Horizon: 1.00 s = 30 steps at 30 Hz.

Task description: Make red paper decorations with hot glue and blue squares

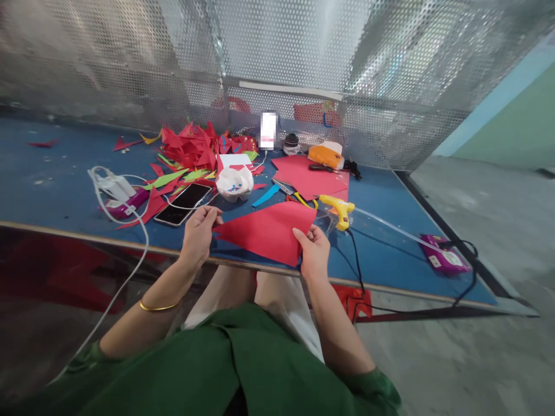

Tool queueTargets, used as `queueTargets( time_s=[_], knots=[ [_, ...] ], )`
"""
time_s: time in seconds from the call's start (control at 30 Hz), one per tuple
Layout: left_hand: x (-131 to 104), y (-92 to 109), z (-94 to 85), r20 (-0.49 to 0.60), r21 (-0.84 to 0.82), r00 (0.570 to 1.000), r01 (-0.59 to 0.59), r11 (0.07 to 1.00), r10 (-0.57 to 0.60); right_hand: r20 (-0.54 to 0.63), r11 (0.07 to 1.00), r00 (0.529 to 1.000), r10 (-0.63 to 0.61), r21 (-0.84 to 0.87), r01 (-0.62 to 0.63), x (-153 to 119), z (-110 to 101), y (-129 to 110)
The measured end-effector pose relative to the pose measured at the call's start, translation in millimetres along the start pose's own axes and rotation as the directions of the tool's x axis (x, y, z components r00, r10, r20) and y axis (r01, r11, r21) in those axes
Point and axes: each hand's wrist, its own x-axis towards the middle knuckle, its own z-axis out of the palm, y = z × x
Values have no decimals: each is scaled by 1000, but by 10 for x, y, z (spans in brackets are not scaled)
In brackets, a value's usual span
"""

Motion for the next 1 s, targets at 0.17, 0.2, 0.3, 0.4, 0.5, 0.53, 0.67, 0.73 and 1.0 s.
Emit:
queueTargets(
  time_s=[0.17,0.2,0.3,0.4,0.5,0.53,0.67,0.73,1.0],
  knots=[
    [-35,11,-38,13,32,999,-39,999,38,10,1000,1000,1,-20,-1,0,0,-1],
    [-39,10,-42,-1,45,999,-46,998,46,10,1000,1000,0,-26,0,3,2,-3],
    [-54,19,-59,-52,84,997,-47,995,52,5,999,1000,-3,-48,3,6,-1,-4],
    [-90,76,-89,-82,210,982,-150,966,170,-6,998,1000,1,-66,-1,5,-8,1],
    [-125,183,-106,188,442,824,-557,703,534,-5,996,1000,21,-87,-21,22,1,-15],
    [-127,218,-101,371,454,721,-691,563,585,0,995,1000,28,-96,-28,37,10,-31],
    [-51,291,-12,810,315,383,-923,222,444,49,988,998,43,-147,-36,144,73,-162],
    [28,284,55,836,308,356,-934,178,417,88,982,994,58,-183,-41,219,109,-254],
    [279,383,225,683,460,607,-790,406,406,244,945,955,170,-316,-88,404,85,-543]
  ],
)
